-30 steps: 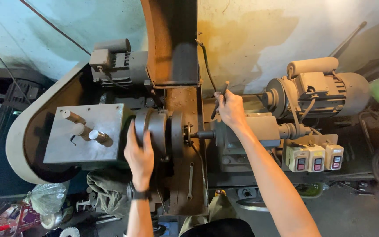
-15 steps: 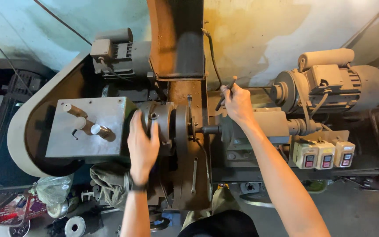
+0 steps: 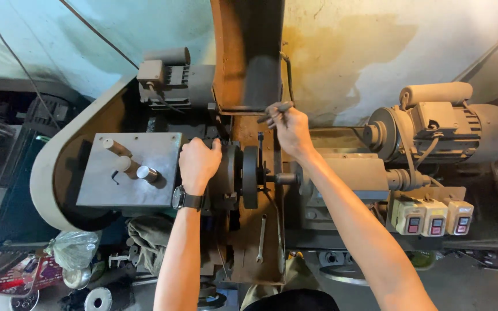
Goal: Operating a lathe machine to resurface or machine a metal mechanical part.
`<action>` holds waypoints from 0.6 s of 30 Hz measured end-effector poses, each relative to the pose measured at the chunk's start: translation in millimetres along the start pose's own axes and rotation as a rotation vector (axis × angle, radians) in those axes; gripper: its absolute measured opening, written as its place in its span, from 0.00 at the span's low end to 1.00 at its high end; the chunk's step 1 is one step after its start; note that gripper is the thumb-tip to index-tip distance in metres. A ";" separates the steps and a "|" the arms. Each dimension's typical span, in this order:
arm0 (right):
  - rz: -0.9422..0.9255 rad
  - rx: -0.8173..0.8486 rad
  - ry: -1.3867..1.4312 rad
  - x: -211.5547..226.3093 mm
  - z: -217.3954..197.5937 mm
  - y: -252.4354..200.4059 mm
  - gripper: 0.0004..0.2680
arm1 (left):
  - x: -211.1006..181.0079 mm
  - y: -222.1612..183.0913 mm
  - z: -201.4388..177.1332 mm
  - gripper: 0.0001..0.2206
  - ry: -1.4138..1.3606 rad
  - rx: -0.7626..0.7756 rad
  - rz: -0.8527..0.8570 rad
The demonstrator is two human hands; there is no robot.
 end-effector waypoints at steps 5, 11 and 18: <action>-0.015 -0.015 -0.002 -0.6 -1.7 -6.9 0.07 | -0.4 -1.0 -3.5 0.26 -0.003 -0.004 -0.012; 0.000 -0.115 -0.097 -10.1 -46.4 -41.3 0.08 | 7.9 -17.0 3.4 0.21 -0.067 -0.074 0.082; 0.282 -0.097 -0.263 -25.3 -53.5 -55.4 0.08 | 27.1 -133.9 7.1 0.22 -0.485 -0.521 0.448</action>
Point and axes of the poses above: each hand's wrist, its own y-axis towards the middle knuckle, its own z-axis out of the palm, x = y × z, the point moved 7 cm from there along y, towards the middle knuckle, and after that the axes turned 9 degrees about x, right-handed, at the moved point
